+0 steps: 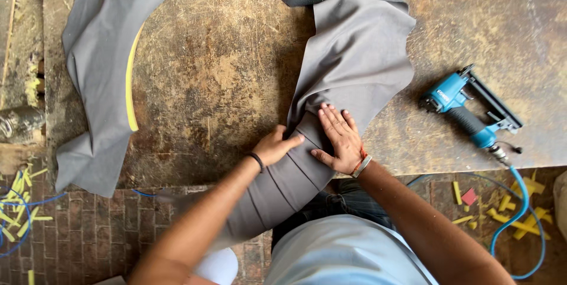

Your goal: The person staples gray fabric onto a curved wooden frame using a pneumatic staple gun. They repeatedly pull, fold, and smooth the fabric while driving staples along the edge to secure it in place.

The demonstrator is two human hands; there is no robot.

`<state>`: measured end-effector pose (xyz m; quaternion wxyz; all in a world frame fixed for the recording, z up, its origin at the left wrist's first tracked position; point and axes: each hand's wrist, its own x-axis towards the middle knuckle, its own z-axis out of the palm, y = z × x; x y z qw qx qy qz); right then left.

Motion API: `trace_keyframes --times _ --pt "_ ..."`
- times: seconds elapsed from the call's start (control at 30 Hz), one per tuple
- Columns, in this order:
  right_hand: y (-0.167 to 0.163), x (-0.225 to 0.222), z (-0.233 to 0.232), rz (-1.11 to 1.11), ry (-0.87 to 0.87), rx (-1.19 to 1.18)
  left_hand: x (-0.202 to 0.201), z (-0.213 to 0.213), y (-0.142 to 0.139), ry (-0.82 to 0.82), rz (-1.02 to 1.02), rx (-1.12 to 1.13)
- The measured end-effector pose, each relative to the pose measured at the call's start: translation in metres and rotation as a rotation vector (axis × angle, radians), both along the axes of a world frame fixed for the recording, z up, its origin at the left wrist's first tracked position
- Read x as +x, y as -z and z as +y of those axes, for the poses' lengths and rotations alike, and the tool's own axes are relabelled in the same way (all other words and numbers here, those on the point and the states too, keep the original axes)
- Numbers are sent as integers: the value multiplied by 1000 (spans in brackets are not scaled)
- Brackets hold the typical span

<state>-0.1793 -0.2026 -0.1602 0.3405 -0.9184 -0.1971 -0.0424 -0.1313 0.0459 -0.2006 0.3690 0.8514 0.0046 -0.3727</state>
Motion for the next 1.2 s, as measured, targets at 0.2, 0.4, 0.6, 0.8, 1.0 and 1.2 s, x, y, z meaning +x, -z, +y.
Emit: trace_keyframes --times 0.2,0.4,0.6,0.8,1.0,1.2 --pt "-17 -19 -23 75 0 350 7 -12 11 82 387 -597" --pt "-15 -27 -38 11 58 368 -17 -104 -7 -476 -40 -1115" --pt "-11 -44 -44 53 50 360 6 -132 5 -515 -278 -986" --pt "-18 -51 -56 33 32 397 -3 -148 44 -646 -191 -1168" --pt "-34 -57 -47 127 159 488 20 -148 56 -559 188 -1253" --pt "-56 -53 -36 105 262 308 28 -166 25 -457 -11 -1050"
